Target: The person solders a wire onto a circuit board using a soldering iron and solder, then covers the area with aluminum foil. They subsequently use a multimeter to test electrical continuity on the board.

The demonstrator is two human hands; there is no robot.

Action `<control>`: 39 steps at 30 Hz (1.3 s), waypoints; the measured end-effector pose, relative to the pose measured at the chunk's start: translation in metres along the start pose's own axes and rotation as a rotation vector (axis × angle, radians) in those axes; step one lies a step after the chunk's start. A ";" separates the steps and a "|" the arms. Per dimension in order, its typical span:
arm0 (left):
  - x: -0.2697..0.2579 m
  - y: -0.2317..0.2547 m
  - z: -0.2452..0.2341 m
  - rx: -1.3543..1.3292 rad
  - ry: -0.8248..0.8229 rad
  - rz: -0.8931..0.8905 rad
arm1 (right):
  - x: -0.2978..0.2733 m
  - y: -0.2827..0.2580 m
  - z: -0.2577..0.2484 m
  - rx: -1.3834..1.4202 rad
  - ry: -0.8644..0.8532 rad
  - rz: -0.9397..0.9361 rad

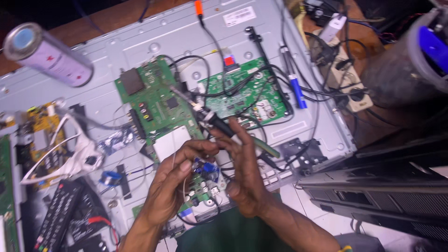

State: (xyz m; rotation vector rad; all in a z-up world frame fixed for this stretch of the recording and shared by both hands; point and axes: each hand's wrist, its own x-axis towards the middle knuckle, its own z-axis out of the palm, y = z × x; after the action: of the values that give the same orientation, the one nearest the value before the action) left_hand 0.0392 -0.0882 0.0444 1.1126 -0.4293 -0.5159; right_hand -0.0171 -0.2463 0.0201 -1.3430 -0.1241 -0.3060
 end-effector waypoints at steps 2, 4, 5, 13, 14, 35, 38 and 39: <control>0.001 -0.002 0.007 -0.008 -0.011 -0.021 | -0.001 -0.007 -0.006 -0.059 -0.041 -0.033; 0.002 -0.003 0.012 -0.011 -0.009 -0.041 | -0.001 -0.014 -0.010 -0.111 -0.093 -0.060; 0.004 -0.003 0.015 0.018 -0.017 -0.036 | 0.000 -0.017 -0.012 -0.126 -0.142 -0.037; 0.001 -0.008 0.026 0.133 0.084 -0.104 | -0.007 -0.014 -0.005 -0.097 -0.132 -0.020; 0.000 -0.008 0.027 0.162 0.088 -0.054 | -0.007 -0.014 -0.003 -0.075 -0.115 -0.035; -0.047 -0.016 -0.019 0.028 0.287 -0.037 | 0.048 -0.019 -0.078 0.088 0.260 -0.110; -0.048 -0.014 -0.023 0.013 0.273 0.006 | 0.076 -0.030 -0.113 -0.265 0.294 -0.286; -0.048 -0.012 -0.023 0.015 0.267 0.011 | 0.087 -0.033 -0.124 -0.409 0.287 -0.407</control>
State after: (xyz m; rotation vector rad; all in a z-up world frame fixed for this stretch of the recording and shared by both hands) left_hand 0.0120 -0.0474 0.0208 1.1746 -0.2068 -0.3482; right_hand 0.0456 -0.3854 0.0464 -1.6573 -0.0960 -0.9021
